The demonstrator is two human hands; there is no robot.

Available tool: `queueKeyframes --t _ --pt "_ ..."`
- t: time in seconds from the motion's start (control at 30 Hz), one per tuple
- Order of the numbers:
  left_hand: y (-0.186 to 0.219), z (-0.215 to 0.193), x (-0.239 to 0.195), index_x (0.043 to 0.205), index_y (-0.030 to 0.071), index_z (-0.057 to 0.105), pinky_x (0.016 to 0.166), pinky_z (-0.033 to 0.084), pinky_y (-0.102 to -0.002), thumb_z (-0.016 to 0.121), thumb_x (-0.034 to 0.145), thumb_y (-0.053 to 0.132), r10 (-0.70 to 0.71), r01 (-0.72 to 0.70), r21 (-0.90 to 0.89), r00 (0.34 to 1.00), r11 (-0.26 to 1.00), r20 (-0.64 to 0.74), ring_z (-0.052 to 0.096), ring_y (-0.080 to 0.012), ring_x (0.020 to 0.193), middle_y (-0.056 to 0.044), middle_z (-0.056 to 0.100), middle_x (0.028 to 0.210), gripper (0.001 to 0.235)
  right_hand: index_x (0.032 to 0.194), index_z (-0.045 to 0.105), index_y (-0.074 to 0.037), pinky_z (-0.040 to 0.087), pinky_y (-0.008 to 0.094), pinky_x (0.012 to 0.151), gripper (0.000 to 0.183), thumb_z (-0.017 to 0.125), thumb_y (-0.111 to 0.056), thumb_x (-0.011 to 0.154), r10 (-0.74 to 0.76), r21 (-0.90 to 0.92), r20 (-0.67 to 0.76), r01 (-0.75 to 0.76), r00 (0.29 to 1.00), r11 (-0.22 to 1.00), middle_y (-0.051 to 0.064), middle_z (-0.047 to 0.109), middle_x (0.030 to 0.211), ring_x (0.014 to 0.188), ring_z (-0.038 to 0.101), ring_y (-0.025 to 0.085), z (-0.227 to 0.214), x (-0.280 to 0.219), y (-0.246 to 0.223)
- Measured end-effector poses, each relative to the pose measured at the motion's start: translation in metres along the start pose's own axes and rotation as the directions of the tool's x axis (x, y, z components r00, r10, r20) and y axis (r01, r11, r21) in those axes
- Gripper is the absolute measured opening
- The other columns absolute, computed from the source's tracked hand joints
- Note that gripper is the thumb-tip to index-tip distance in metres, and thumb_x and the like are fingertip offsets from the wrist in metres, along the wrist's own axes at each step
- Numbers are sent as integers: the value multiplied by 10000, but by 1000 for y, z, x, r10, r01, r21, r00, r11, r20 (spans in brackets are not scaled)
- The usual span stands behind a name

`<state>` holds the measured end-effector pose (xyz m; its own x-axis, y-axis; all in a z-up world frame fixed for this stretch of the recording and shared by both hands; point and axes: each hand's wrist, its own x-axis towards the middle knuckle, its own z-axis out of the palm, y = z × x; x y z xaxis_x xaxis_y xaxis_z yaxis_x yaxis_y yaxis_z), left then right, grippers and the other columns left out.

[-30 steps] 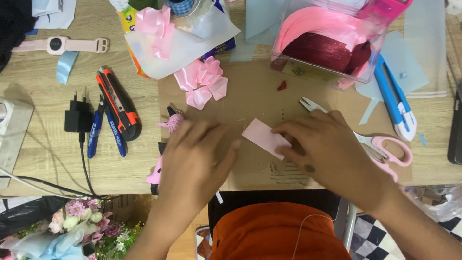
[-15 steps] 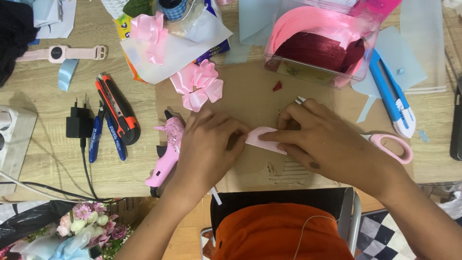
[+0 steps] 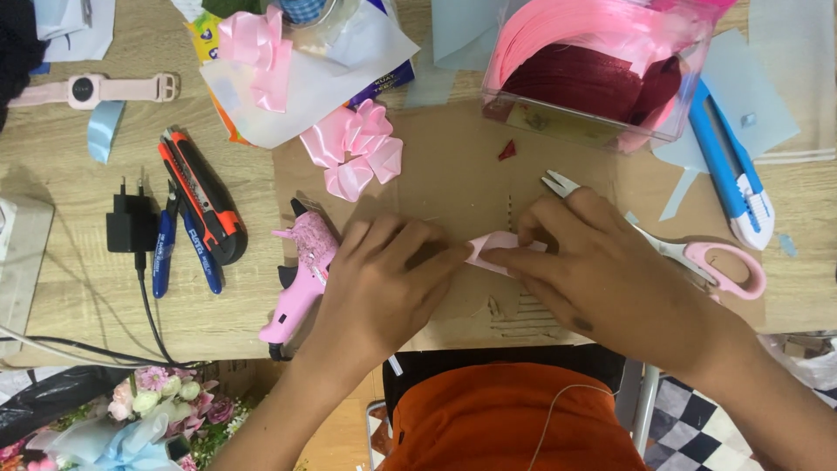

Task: The person folds small pink paper pieces into bow shapes and uses a hot glue gun to secure the folds. They repeatedly pick up new pieces, fold them, apply glue, and set the finished bows on the table.

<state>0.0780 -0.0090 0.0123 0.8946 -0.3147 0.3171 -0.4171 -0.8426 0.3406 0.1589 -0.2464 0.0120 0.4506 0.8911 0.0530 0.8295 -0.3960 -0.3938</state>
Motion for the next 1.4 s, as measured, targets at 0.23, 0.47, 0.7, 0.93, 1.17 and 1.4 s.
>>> queueKeyframes --t 0.23,0.47,0.7,0.93,1.17,1.4 --pt "-2 6 -3 1132 197 729 705 401 -400 747 887 86 28 -29 48 999 998 26 525 -269 865 -4 584 1001 269 1321 632 -236 434 424 882 518 641 -125 815 -59 -172 25 63 998 983 -38 605 1177 1011 508 262 3 -1 -1" --pt "1 7 -3 1174 194 716 748 421 -426 720 861 105 -6 5 31 998 1000 54 523 -302 899 -50 560 1097 325 1244 646 -213 406 403 829 552 695 -128 701 -63 -215 25 67 998 974 -63 644 1175 998 520 257 2 -3 0" --pt "3 8 -4 1203 173 722 751 417 -409 699 890 119 -23 21 34 998 999 59 520 -293 952 -37 572 1097 319 1313 629 -275 409 401 837 540 693 -209 781 -68 -307 25 73 997 949 -94 644 1223 972 524 240 4 -3 -1" --pt "8 10 -4 1182 139 728 797 418 -419 673 861 142 -30 28 50 998 998 46 530 -293 974 -46 596 1123 325 1283 652 -266 396 405 826 549 708 -181 744 -60 -286 23 64 998 956 -92 639 1182 967 522 244 4 -4 -1" --pt "9 10 -4 1203 147 715 748 402 -406 665 875 149 -30 25 78 998 997 61 533 -278 946 -34 593 1096 332 1211 688 -268 386 407 845 319 639 -250 897 -60 -288 -27 50 998 956 -106 651 1149 950 527 224 4 -4 -3" --pt "9 7 -3 1207 131 715 768 394 -401 667 899 154 -17 12 75 998 997 67 528 -275 962 -40 588 1103 313 1330 642 -280 376 401 799 422 615 -261 910 -53 -314 -6 48 999 948 -112 651 1163 937 511 225 2 -2 -5"
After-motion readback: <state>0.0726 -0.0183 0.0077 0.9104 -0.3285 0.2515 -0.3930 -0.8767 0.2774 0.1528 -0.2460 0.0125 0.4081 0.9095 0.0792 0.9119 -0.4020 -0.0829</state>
